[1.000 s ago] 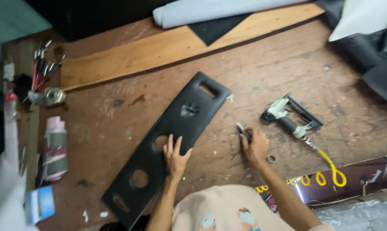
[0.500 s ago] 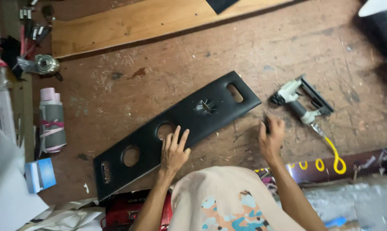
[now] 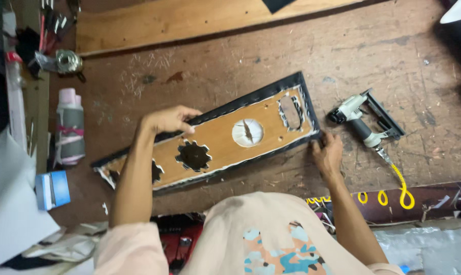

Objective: The person staples a black fabric cover onto a rectangular wooden panel with multiple cutouts using a pneumatic staple gun. They repeatedly pull the fabric taut around the edges and cutouts, then fire staples to secure it in place.

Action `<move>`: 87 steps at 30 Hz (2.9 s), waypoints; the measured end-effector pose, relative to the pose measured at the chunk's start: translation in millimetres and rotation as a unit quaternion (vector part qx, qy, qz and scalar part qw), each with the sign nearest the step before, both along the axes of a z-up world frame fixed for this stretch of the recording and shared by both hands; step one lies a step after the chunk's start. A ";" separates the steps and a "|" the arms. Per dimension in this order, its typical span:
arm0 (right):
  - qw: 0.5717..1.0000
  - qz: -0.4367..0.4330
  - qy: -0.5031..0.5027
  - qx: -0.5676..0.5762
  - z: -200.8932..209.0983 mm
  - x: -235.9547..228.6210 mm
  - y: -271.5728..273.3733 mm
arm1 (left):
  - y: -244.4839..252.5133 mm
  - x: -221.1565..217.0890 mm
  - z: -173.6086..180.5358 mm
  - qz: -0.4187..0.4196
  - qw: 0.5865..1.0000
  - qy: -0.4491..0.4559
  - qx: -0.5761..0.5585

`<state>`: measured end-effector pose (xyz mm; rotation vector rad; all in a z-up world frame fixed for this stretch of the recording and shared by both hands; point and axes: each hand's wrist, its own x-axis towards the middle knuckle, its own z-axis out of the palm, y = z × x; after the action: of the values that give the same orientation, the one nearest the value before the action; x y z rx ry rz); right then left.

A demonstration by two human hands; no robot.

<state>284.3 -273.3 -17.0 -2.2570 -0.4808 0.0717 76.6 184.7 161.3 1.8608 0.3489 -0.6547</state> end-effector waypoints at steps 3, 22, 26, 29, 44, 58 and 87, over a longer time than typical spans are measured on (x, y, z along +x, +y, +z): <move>0.948 -0.025 0.208 0.239 9.1 11.7 8.4 | 20.6 6.4 -36.5 -0.039 0.997 0.062 -0.024; 0.889 0.019 0.402 0.220 35.3 -6.7 69.7 | -219.1 25.9 -84.6 0.196 0.842 -0.054 0.500; 0.902 0.027 0.373 0.217 29.6 -0.8 68.0 | -224.1 42.0 -114.6 0.216 0.848 0.077 0.477; 0.919 0.038 0.333 0.209 20.6 -1.8 70.9 | -222.0 49.3 -141.5 0.277 0.836 0.083 0.466; 0.967 0.062 0.215 0.119 -13.4 35.5 114.8 | -187.6 82.2 -141.9 0.192 0.870 0.157 0.426; 0.991 0.102 -0.043 -0.070 -2.9 40.8 145.8 | -164.5 113.9 -140.1 0.159 0.849 0.235 0.446; 0.950 0.236 -0.205 -0.013 23.1 -32.1 207.9 | -165.9 69.3 -165.5 0.222 0.849 0.100 0.469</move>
<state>252.3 -65.4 6.1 -2.1353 -1.2418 -0.1533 145.9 18.8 -4.2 2.4795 1.3930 -0.3571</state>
